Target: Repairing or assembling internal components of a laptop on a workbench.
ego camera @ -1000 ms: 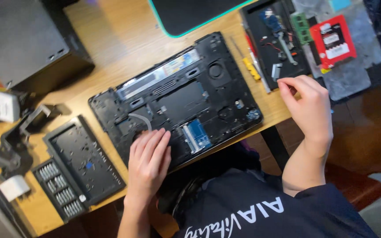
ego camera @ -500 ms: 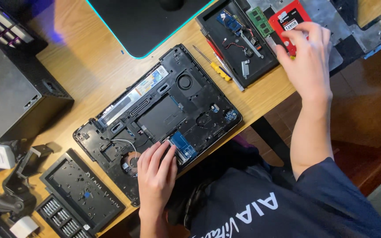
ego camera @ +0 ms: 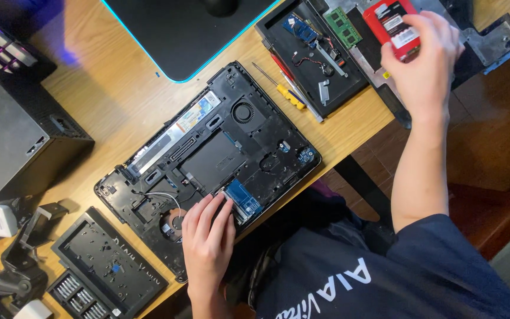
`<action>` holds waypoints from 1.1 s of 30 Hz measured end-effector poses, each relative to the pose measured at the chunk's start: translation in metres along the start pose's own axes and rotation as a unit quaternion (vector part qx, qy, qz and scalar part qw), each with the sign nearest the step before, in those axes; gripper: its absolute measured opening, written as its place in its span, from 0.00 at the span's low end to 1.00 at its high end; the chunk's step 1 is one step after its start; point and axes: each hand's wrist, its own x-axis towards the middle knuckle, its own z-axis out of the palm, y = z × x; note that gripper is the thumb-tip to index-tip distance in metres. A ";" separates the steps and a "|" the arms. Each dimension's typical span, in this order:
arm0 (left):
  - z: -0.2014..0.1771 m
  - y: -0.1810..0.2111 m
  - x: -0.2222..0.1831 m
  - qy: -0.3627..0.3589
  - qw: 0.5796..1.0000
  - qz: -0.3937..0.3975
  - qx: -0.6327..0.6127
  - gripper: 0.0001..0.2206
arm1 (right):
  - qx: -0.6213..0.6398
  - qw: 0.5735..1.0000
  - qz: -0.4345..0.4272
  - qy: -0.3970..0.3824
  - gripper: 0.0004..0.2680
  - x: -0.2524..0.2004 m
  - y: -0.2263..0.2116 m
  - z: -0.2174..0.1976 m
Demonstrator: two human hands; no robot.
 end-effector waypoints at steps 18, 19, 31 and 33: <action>0.002 0.000 -0.001 -0.008 1.000 -0.006 0.002 0.15 | 0.070 0.997 0.013 0.032 0.13 -0.008 -0.011 -0.015; 0.002 -0.001 -0.002 -0.008 1.000 -0.006 0.002 0.15 | 0.001 1.000 0.004 0.022 0.14 -0.008 -0.010 -0.013; 0.003 -0.001 -0.003 0.010 1.000 -0.001 -0.001 0.14 | 0.001 0.985 -0.145 -0.092 0.11 0.018 -0.021 0.002; 0.002 -0.001 -0.001 0.010 1.000 0.001 -0.002 0.14 | -0.041 0.980 -0.176 -0.078 0.10 0.023 -0.015 0.009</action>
